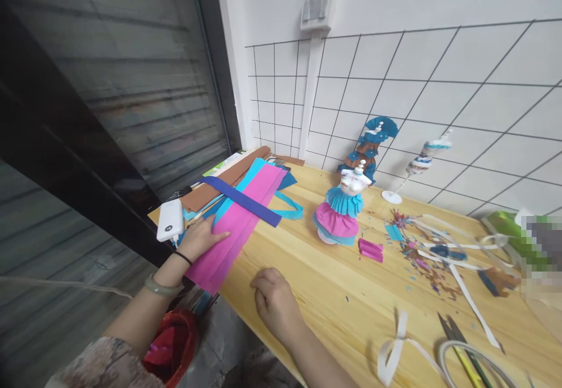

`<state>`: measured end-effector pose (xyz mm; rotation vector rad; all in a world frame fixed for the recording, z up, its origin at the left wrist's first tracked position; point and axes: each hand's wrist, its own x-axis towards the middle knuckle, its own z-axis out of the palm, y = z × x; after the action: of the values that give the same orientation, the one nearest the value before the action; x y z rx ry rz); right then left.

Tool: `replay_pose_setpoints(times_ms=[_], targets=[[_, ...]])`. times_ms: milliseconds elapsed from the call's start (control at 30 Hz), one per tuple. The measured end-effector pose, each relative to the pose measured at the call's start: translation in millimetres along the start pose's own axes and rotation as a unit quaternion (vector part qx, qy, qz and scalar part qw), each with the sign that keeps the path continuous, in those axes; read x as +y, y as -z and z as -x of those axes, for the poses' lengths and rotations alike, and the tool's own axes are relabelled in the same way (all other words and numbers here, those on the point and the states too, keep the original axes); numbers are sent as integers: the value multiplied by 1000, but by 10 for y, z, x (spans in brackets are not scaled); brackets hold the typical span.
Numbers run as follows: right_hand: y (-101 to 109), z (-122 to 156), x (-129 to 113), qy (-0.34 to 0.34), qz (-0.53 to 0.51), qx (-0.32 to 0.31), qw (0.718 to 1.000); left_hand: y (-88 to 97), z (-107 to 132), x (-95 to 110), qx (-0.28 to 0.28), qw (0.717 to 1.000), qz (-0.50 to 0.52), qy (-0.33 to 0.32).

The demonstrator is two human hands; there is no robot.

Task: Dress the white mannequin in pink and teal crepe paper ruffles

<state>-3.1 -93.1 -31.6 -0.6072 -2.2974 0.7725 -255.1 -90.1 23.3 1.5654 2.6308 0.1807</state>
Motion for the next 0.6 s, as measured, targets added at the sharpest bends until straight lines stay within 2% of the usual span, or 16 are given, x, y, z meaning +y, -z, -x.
replay_pose_setpoints(times_ms=[200, 300, 433, 533, 600], targets=[[8, -9, -17, -9, -12, 1, 1000, -87, -164, 92, -45, 998, 37, -10], [6, -12, -11, -8, -16, -1, 1000, -104, -190, 173, -42, 997, 69, -20], [-3, -13, -1, -4, -19, 2, 1000, -100, -235, 184, -33, 991, 129, 10], [-10, -16, -6, -7, -22, 5, 1000, -53, -275, 145, -55, 976, 211, 21], [-4, -22, -14, -8, -33, 11, 999, -1, -281, 137, -85, 954, 287, 8]])
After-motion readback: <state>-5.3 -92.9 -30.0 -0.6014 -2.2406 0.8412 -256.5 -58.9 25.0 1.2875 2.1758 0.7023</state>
